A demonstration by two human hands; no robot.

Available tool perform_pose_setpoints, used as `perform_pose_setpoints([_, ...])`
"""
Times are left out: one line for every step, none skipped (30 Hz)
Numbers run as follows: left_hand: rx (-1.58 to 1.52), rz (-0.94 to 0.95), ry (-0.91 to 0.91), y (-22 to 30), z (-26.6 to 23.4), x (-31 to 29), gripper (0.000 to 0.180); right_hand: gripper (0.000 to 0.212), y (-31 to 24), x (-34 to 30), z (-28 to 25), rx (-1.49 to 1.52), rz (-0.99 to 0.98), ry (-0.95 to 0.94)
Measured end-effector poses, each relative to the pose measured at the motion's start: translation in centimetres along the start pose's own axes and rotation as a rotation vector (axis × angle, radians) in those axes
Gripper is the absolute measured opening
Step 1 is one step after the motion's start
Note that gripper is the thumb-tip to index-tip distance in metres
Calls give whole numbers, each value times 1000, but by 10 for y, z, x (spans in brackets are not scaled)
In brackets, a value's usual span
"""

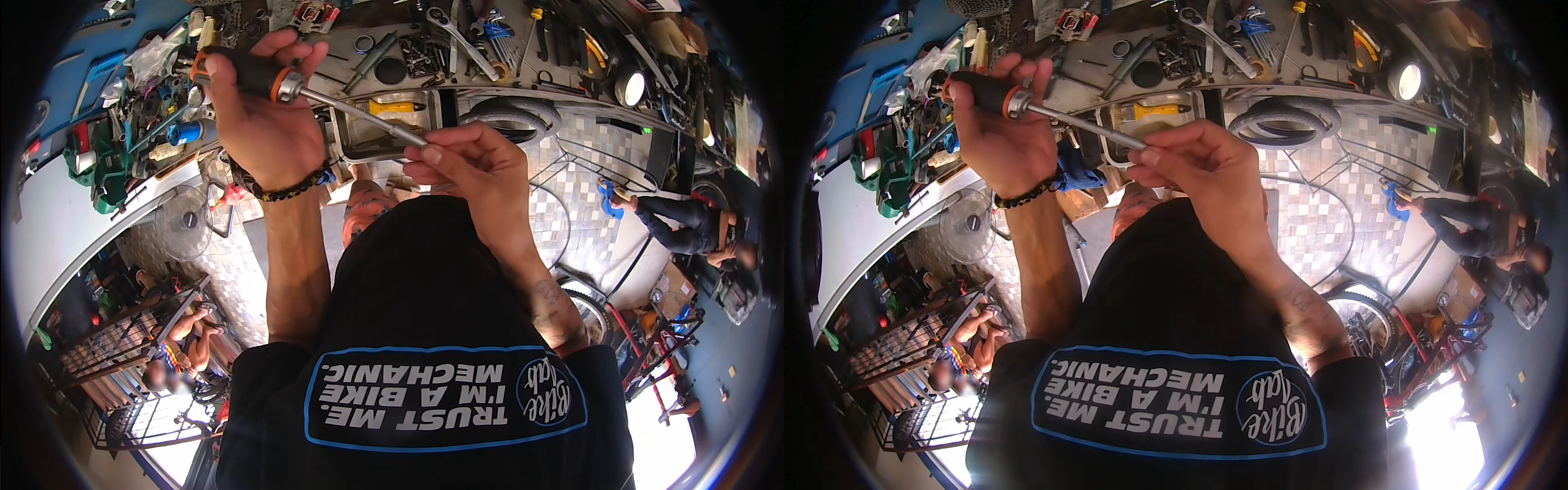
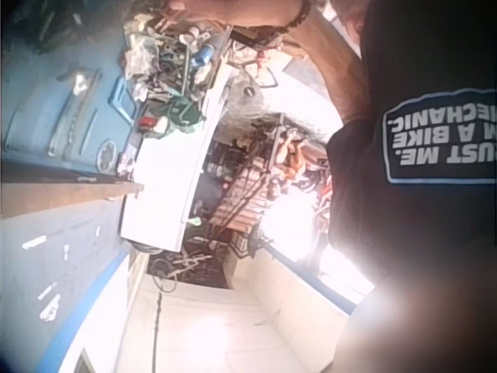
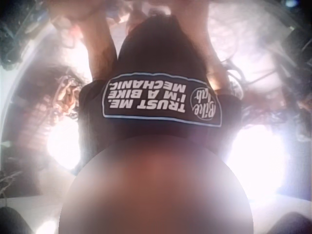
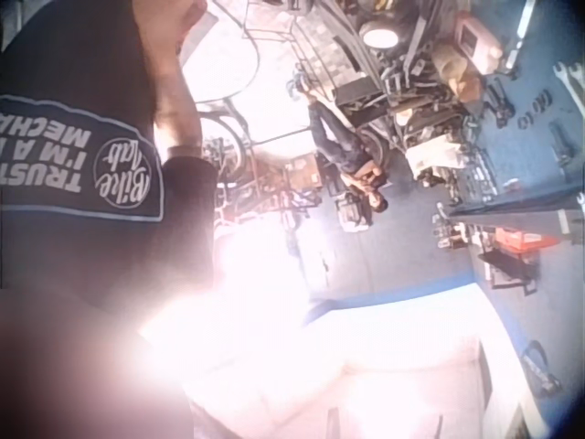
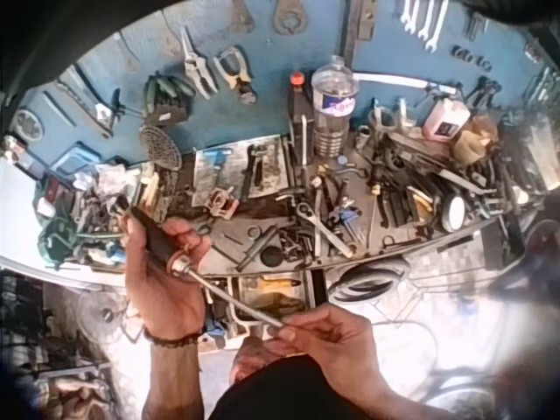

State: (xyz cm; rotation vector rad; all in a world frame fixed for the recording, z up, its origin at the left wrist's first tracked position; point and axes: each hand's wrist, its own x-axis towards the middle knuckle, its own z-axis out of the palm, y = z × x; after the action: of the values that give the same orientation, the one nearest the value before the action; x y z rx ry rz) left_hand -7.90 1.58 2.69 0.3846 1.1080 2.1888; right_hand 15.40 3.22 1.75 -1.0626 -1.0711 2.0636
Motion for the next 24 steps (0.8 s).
perform_pose_setpoints([43,17,-61,4,1,2,32,14,-1,1,-3,118,58,-36])
perform_pose_setpoints([95,33,-107,7,1,3,37,15,-2,3,-5,107,92,-49])
perform_pose_setpoints([139,45,-166,10,0,4,38,16,-2,5,-7,110,86,-63])
perform_pose_setpoints([195,58,-210,13,-1,4,40,17,-1,6,-8,104,82,-63])
perform_pose_setpoints([215,75,-260,15,-4,5,43,17,1,8,-9,99,68,-76])
perform_pose_setpoints([232,83,-248,16,-6,6,43,18,3,8,-10,84,56,-75])
perform_pose_setpoints([203,101,-247,12,-8,9,43,19,6,10,-11,54,43,-72])
perform_pose_setpoints([190,98,-234,10,-11,10,43,19,8,10,-11,75,32,-74])
perform_pose_setpoints([182,115,-225,8,-13,10,44,19,12,10,-12,89,28,-76])
perform_pose_setpoints([177,116,-206,4,-15,9,45,19,14,9,-12,111,-6,-85])
perform_pose_setpoints([190,117,-182,1,-17,8,46,19,17,10,-13,77,31,-77])
perform_pose_setpoints([199,120,-169,-2,-19,6,46,20,18,11,-12,55,35,-78])
perform_pose_setpoints([226,124,-151,-4,-21,4,46,20,18,13,-13,49,5,-83])
perform_pose_setpoints([251,130,-134,-5,-24,2,46,22,15,16,-13,-8,41,-68])
perform_pose_setpoints([257,88,-137,-5,-27,0,46,25,9,17,-13,-49,41,-57])
perform_pose_setpoints([262,48,-143,-3,-32,-3,46,27,1,20,-11,-116,113,-14])
perform_pose_setpoints([252,10,-170,-1,-38,-5,46,31,-11,22,-9,-252,27,-54])
perform_pose_setpoints([297,-68,-191,6,-47,-8,50,36,-27,22,-9,-413,18,-60])
perform_pose_setpoints([167,-206,-211,13,-58,-13,52,40,-45,20,-7,-548,73,-25])
perform_pose_setpoints([231,-273,-162,20,-69,-15,51,47,-64,13,-3,-803,-249,-144])
perform_pose_setpoints([284,-341,-114,22,-81,-19,51,50,-81,0,5,-1010,-466,-205])
perform_pose_setpoints([345,-373,-92,22,-93,-28,47,54,-99,-15,14,-1148,-537,-288])
perform_pose_setpoints([403,-414,-82,22,-105,-36,45,53,-110,-29,28,-1221,-659,-378])
perform_pose_setpoints([354,-495,-7,21,-116,-40,48,52,-115,-37,44,-1224,-744,-474])
